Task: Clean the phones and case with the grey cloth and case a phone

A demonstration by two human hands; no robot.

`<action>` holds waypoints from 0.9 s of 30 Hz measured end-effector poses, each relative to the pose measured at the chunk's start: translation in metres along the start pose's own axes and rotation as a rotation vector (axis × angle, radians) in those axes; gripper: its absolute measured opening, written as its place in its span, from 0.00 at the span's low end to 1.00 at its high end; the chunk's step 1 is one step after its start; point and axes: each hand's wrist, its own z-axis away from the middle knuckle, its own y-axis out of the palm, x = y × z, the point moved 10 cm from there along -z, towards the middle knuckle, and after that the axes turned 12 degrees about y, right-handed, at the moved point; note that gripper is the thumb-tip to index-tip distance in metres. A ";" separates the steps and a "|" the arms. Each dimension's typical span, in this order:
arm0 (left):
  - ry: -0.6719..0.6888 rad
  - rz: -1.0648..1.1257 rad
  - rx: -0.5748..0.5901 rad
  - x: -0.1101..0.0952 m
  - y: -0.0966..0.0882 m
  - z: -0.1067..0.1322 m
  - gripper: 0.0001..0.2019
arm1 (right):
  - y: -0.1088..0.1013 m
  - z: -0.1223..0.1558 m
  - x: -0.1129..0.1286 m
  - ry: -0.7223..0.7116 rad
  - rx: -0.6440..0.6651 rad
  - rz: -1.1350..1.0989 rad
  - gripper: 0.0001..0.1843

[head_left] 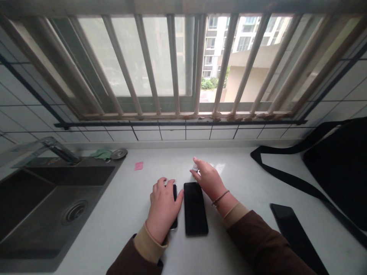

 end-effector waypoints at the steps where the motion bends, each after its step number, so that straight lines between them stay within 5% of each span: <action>1: 0.001 -0.001 0.002 0.000 0.000 0.000 0.21 | 0.000 0.001 0.000 0.000 -0.005 -0.005 0.24; 12: 0.006 0.000 -0.017 0.001 0.000 -0.001 0.20 | -0.004 0.010 0.008 0.010 0.036 0.062 0.37; 15: 0.013 0.003 -0.022 0.000 -0.001 0.000 0.21 | -0.026 0.017 0.009 0.048 -0.004 0.081 0.39; 18: 0.006 0.007 -0.017 0.001 -0.001 0.001 0.21 | -0.062 0.035 0.003 0.100 -0.072 0.137 0.31; 22: 0.002 0.016 -0.023 0.001 -0.002 0.000 0.20 | -0.114 0.091 -0.046 0.350 -0.084 0.534 0.23; 27: 0.006 0.017 -0.027 0.001 -0.004 0.000 0.20 | -0.167 0.200 -0.139 0.680 0.029 0.742 0.33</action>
